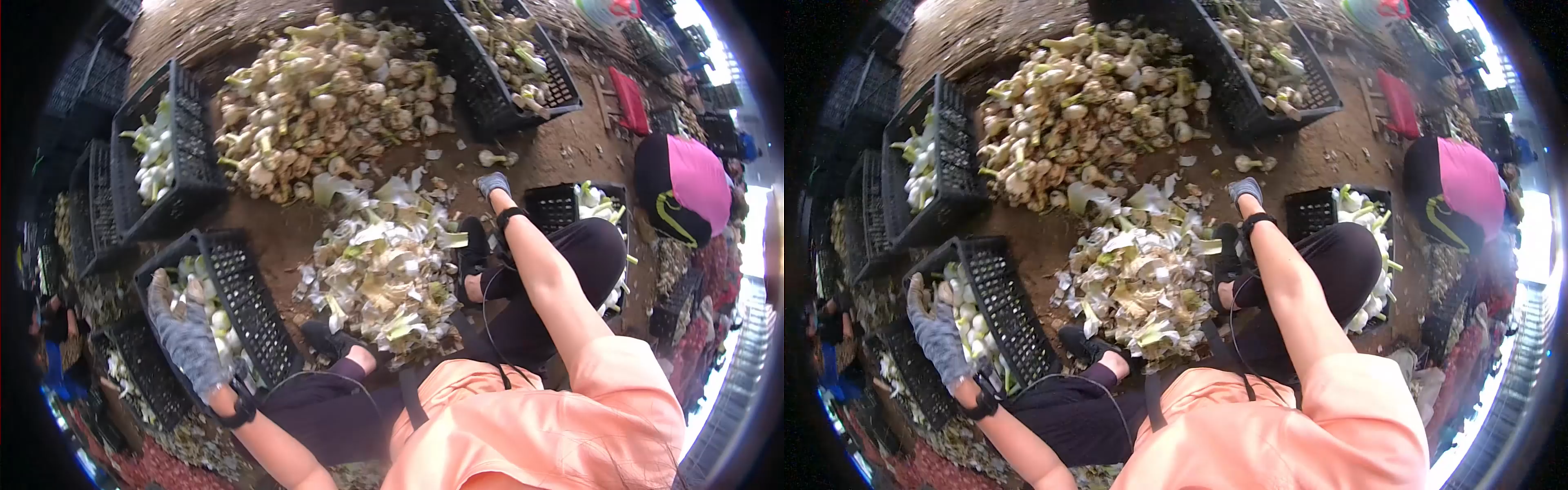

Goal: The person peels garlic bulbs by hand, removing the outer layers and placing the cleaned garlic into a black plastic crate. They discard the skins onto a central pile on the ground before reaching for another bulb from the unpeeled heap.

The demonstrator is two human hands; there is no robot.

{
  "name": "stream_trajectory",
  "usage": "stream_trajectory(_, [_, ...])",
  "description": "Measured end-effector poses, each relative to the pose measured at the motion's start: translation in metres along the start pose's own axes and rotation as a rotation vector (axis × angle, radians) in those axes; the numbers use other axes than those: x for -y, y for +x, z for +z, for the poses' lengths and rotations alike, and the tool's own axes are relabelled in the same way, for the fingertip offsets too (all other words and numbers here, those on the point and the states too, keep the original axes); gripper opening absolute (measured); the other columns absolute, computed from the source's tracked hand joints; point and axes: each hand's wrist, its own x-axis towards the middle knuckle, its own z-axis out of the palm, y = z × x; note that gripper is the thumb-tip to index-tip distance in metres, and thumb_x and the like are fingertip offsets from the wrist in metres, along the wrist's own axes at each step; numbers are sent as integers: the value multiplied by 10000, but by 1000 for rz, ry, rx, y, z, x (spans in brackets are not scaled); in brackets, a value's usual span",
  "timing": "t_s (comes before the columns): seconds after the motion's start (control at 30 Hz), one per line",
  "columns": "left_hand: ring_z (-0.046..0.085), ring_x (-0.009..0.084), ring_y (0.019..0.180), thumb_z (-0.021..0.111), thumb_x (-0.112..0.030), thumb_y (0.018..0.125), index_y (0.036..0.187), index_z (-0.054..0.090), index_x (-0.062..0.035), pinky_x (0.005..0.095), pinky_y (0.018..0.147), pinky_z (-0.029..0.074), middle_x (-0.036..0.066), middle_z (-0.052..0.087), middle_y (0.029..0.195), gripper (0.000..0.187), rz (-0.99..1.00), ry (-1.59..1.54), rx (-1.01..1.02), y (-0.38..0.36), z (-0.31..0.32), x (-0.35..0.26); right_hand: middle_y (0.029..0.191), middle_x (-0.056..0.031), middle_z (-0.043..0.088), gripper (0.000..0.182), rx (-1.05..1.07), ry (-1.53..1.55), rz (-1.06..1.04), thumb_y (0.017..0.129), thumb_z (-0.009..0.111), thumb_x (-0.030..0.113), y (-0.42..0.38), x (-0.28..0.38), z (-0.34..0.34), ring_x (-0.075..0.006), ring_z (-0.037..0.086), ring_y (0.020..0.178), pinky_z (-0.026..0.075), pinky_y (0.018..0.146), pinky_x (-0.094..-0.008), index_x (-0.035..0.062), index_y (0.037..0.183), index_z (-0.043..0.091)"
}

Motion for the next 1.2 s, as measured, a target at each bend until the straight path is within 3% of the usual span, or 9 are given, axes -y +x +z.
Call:
stream_trajectory(0.07, [481, 187, 1099, 644, -109, 805, 1248, 443, -44, 310, 940, 391, 105, 453, 1260, 491, -8, 9, 108, -12, 18, -12, 1031, -242, 596, 438, -15, 596, 392, 746, 621, 316, 8, -16, 2, -368, 591, 945, 469, 786, -410, 3, 1050, 579])
stream_trajectory(0.17, [487, 175, 1085, 650, -52, 782, 1196, 498, -42, 291, 928, 400, 79, 476, 1238, 440, 198, 313, 209, -23, 42, -12, 1027, -242, 597, 555, -271, 1130, 507, 728, 661, 336, -11, -2, -15, -356, 588, 956, 458, 788, -399, 0, 1140, 501])
stream_trajectory(0.2, [489, 183, 1083, 652, -49, 777, 1180, 510, -41, 296, 935, 396, 86, 475, 1235, 427, 196, 321, 245, -26, 49, -13, 1074, -213, 585, 606, -332, 798, 475, 723, 676, 341, 9, -11, -7, -341, 582, 953, 447, 794, -394, 2, 1175, 457])
stream_trajectory(0.5, [499, 216, 1062, 663, -36, 737, 1082, 568, -28, 307, 890, 424, 110, 489, 1171, 358, 120, 230, 474, -45, 94, -23, 999, -191, 620, 342, -440, 484, 287, 784, 595, 310, 81, 4, 11, -354, 580, 946, 456, 807, -391, 81, 1039, 592])
stream_trajectory(0.57, [524, 215, 1018, 661, -36, 736, 1078, 566, -21, 296, 853, 448, 116, 496, 1144, 355, 92, 137, 500, -50, 99, -25, 956, -161, 639, 318, -436, 417, -81, 785, 594, 319, 50, 23, 1, -336, 601, 900, 465, 783, -406, 66, 976, 608])
stream_trajectory(0.73, [504, 174, 1039, 677, -73, 750, 1236, 468, -71, 305, 867, 442, 71, 467, 1225, 529, 66, -112, 552, -57, 113, -10, 692, -70, 628, 254, 295, 1018, -465, 827, 628, 250, -72, 139, -38, -133, 578, 600, 474, 543, -303, -3, 835, 619])
stream_trajectory(0.9, [415, 227, 1154, 740, -36, 689, 1371, 269, -97, 333, 922, 431, 102, 304, 1362, 831, -247, -774, 606, -70, 137, 6, 731, -54, 621, 306, 822, 1063, -759, 827, 635, 298, -228, 200, -101, -114, 588, 579, 492, 498, -260, 0, 871, 583])
stream_trajectory(0.97, [486, 183, 1080, 705, -10, 720, 1344, 303, -51, 297, 902, 447, 117, 428, 1255, 744, -17, -763, 538, -68, 133, -6, 747, -48, 623, 298, 857, 934, -843, 818, 649, 242, -268, 206, -125, -113, 605, 617, 516, 541, -242, -19, 945, 583])
stream_trajectory(1.2, [527, 156, 1031, 707, -96, 750, 1250, 419, -36, 262, 862, 477, 85, 499, 1170, 580, -309, -1236, 643, -71, 101, -34, 866, -102, 622, 309, 878, 961, -922, 847, 600, 168, -316, 196, -165, -160, 639, 699, 557, 611, -268, -44, 1063, 537])
